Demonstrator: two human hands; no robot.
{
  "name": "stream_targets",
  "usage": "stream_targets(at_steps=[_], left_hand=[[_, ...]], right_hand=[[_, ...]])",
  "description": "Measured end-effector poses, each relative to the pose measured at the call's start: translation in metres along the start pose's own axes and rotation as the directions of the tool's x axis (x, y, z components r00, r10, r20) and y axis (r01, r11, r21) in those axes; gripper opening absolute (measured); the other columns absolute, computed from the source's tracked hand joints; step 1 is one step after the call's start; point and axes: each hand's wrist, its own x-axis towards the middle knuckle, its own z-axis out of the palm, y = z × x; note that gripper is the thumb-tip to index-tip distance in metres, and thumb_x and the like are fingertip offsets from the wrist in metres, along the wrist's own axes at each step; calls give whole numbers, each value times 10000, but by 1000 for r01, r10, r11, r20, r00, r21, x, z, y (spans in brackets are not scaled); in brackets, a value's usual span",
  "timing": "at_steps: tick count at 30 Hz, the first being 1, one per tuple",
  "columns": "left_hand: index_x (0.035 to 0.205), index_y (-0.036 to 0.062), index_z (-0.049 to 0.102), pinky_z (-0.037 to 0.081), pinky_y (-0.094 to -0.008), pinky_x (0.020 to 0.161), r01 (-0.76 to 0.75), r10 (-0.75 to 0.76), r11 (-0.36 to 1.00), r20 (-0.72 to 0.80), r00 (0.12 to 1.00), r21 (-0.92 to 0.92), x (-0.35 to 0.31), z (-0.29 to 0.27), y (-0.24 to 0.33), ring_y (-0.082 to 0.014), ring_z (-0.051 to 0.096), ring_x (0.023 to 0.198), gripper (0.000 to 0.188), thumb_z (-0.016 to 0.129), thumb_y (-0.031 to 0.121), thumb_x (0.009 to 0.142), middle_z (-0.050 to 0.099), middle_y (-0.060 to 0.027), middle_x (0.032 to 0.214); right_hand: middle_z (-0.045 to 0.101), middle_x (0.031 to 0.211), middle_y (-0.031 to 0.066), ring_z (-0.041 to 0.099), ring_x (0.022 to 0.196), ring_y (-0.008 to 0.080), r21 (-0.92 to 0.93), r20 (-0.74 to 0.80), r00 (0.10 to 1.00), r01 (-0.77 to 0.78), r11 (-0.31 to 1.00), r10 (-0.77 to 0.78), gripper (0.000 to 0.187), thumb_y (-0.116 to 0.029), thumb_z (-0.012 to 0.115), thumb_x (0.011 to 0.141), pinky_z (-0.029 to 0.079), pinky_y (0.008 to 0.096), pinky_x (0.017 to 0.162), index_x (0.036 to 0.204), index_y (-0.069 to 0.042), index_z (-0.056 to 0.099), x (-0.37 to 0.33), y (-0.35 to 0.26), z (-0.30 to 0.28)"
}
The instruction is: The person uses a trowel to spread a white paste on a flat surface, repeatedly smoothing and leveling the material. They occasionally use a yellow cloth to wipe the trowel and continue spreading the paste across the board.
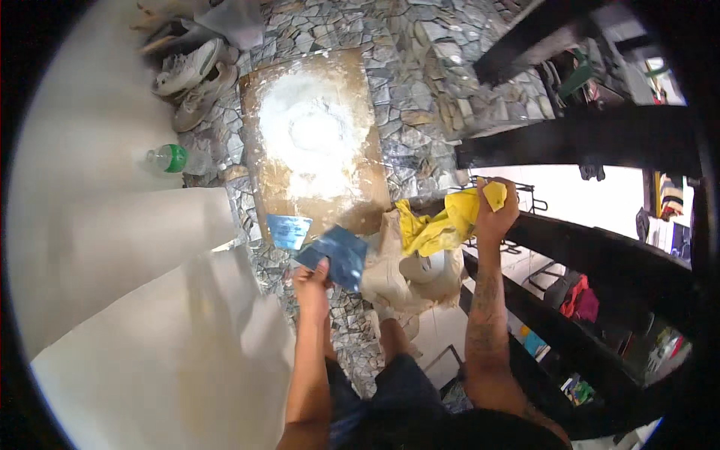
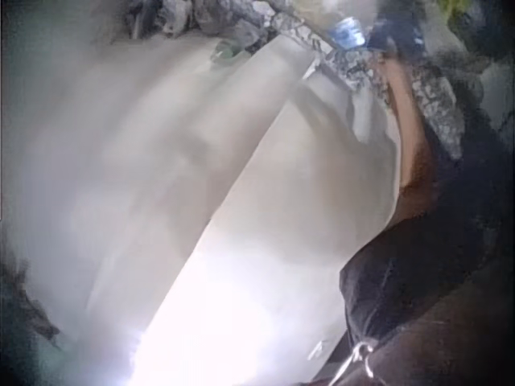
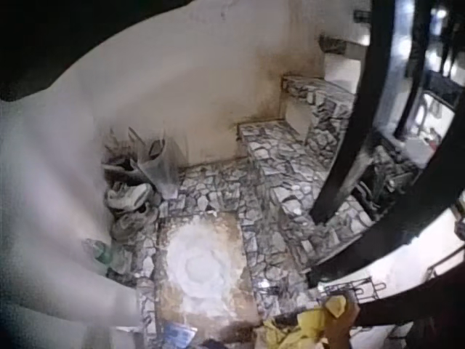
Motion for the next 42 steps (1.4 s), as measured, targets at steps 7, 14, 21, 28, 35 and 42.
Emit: stream_targets(at_steps=[7, 14, 21, 28, 35, 42], left_hand=[[860, 16, 649, 430, -243, 603, -21, -39, 971, 243, 969, 239, 29, -6, -138, -66, 513, 652, 120, 684, 100, 783, 617, 11, 766], [859, 5, 664, 426, -207, 616, 56, -50, 997, 135, 990, -44, 63, -6, -68, -51, 525, 672, 97, 681, 36, 769, 626, 5, 770], [857, -7, 649, 487, -250, 557, 116, -297, 939, 595, 747, 323, 103, -19, -30, -92, 577, 625, 117, 643, 105, 823, 623, -33, 720], [890, 29, 616, 459, -344, 623, -360, 651, 347, 54, 758, 866, 294, -117, 51, -235, 591, 672, 149, 602, 160, 821, 623, -122, 776], [880, 109, 509, 466, -425, 588, -398, 713, -47, 310, 629, 916, 352, -119, 28, -336, 582, 727, 113, 509, 197, 808, 559, -81, 873], [845, 115, 498, 457, -418, 520, -443, 745, -91, 356, 564, 892, 355, -117, 24, -318, 569, 649, 118, 498, 225, 804, 530, -83, 845]], right_hand=[[583, 1036, 178, 576, 939, 325, -296, 323, 926, 294, 909, -194, 540, -71, 739, 656, 469, 364, 801, 1147, -15, 521, -2, 35, 71], [614, 922, 78, 578, 777, 136, -195, 858, 409, -299, 934, 309, 383, -170, 740, 712, 480, 289, 720, 1027, -20, 585, -113, -15, 71], [618, 761, -1, 542, 674, 77, -372, 922, -89, -474, 798, 377, 270, -198, 713, 749, 451, 253, 626, 919, -3, 637, -85, -17, 86], [615, 724, -5, 529, 588, 87, 156, 870, 439, -678, 718, 226, 140, -75, 713, 728, 425, 234, 538, 842, -25, 650, -24, -39, 160], [614, 691, -6, 545, 564, 97, 335, 630, 749, -498, 800, 203, 138, -97, 710, 718, 430, 239, 519, 829, -38, 655, 29, -35, 246], [653, 677, 83, 602, 605, 119, 33, 633, 759, 171, 985, -153, 168, -156, 707, 739, 454, 258, 556, 804, -4, 674, 53, -26, 334]])
